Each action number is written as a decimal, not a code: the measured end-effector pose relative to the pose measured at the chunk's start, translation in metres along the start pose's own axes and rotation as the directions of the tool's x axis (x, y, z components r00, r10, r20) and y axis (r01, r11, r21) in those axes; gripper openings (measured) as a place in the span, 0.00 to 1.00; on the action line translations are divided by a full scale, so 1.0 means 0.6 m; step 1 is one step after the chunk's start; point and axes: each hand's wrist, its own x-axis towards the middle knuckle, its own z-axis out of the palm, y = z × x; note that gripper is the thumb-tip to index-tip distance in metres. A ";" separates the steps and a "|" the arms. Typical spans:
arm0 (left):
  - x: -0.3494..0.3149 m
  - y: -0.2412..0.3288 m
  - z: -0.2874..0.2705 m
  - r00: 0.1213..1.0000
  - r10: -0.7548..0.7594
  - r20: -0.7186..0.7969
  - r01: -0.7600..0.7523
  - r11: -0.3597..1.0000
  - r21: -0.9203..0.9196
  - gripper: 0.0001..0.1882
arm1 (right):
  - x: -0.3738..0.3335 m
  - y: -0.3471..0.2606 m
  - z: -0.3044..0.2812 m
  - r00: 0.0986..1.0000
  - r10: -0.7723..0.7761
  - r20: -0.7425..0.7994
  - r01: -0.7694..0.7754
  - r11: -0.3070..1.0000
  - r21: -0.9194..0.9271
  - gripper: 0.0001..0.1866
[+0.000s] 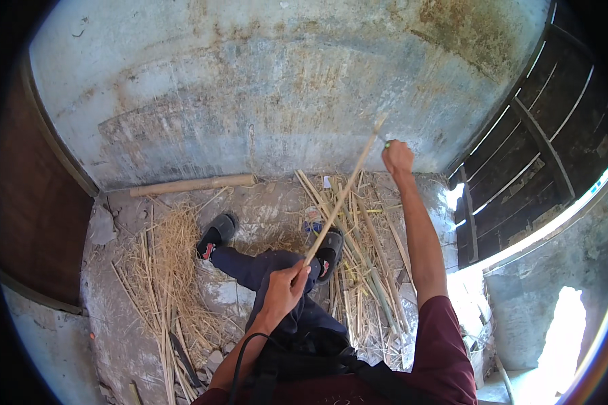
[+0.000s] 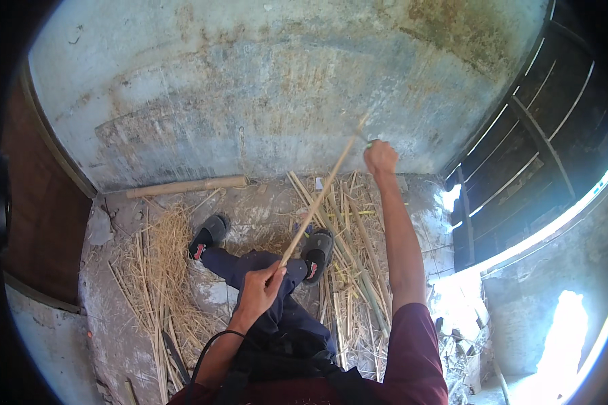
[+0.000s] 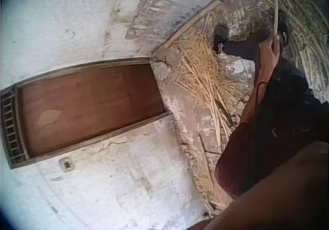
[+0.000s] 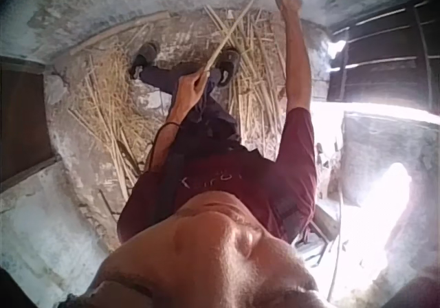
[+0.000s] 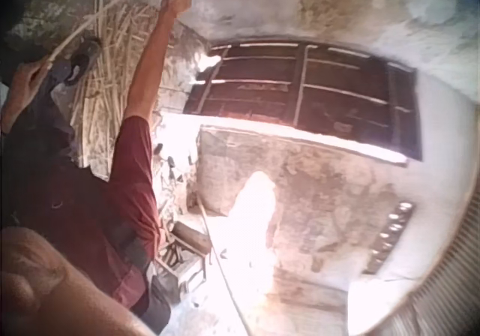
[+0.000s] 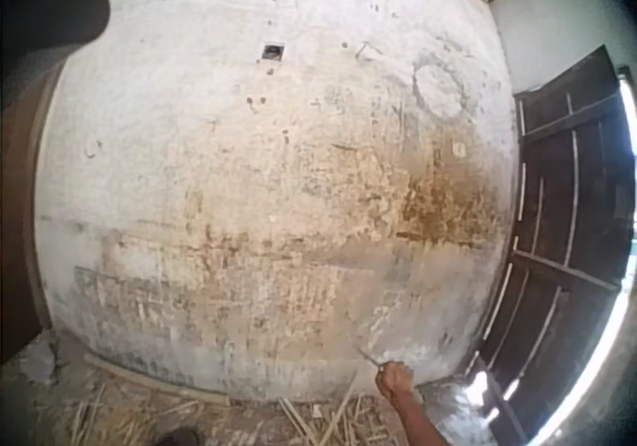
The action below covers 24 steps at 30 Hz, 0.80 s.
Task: The person uses a knife to shave the bark and smooth the surface of a bamboo stick while holding it with one hand and resting it on their lap.
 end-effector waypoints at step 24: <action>0.017 -0.021 -0.082 0.835 -0.260 0.484 0.509 0.699 -0.502 0.25 | -0.625 0.164 0.251 0.571 0.175 0.802 -0.819 0.047 0.572 0.11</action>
